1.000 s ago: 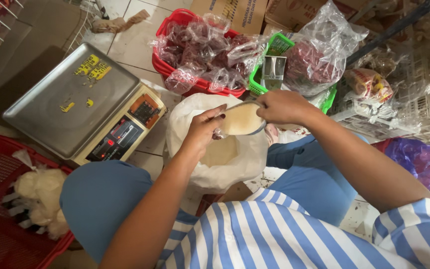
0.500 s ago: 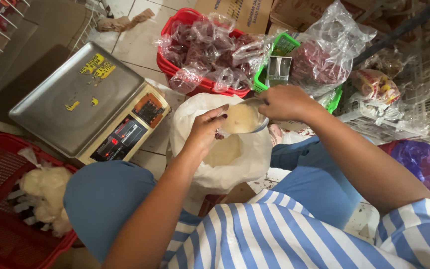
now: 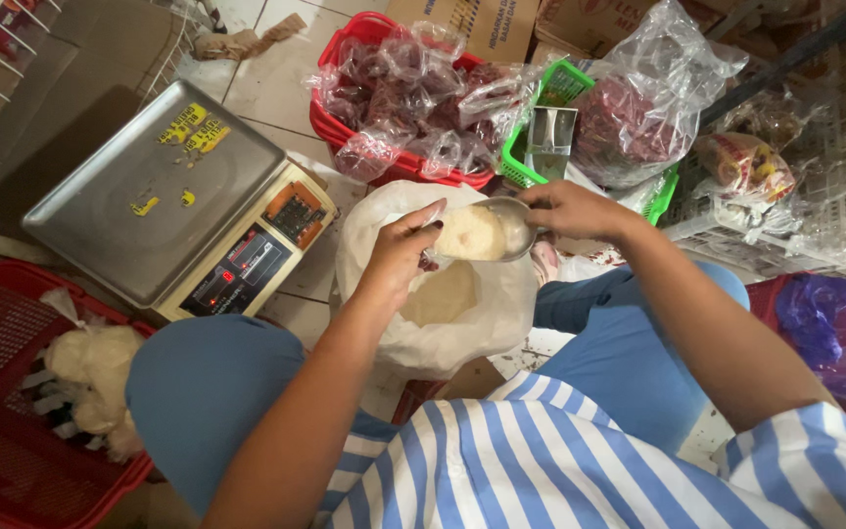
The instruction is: The person fills small plastic bags with a white powder from a larger bag, weighs the filled bags on a scale, and ties them closed by hand.
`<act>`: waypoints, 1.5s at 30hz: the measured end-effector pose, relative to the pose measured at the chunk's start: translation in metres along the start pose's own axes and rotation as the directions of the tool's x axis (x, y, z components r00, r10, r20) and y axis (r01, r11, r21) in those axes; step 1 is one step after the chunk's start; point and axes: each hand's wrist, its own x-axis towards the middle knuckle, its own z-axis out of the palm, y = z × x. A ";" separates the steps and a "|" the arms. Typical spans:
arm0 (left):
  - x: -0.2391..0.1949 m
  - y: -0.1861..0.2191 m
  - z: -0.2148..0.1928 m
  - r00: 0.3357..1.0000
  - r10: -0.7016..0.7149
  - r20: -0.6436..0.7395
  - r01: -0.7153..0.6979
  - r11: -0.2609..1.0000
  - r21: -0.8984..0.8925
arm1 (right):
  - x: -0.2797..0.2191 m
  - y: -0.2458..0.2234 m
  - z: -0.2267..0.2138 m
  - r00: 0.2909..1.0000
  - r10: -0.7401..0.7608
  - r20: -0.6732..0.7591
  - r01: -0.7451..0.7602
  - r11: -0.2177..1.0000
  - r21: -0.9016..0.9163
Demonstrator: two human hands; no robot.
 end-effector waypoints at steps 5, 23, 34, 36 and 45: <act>-0.002 0.007 -0.004 0.998 -0.050 -0.044 0.047 0.997 -0.059 | 0.016 0.068 0.025 0.981 0.187 -0.053 -0.169 0.956 0.239; -0.029 0.089 -0.109 0.955 0.109 -0.276 -0.181 0.952 -0.249 | 0.071 0.087 0.053 0.992 -0.117 0.041 0.105 0.971 0.216; -0.025 0.236 -0.248 0.680 0.453 -0.577 -0.424 0.884 0.194 | 0.078 0.094 0.097 0.998 -0.029 0.052 0.018 0.978 0.208; -0.019 0.234 -0.262 0.640 0.573 -0.512 -0.365 0.813 0.454 | 0.079 0.099 0.101 1.000 -0.009 -0.011 0.011 0.983 0.181; 0.024 0.170 -0.308 0.735 0.518 -0.437 -0.226 0.796 0.562 | 0.081 0.104 0.107 1.000 0.027 0.002 -0.026 0.924 0.381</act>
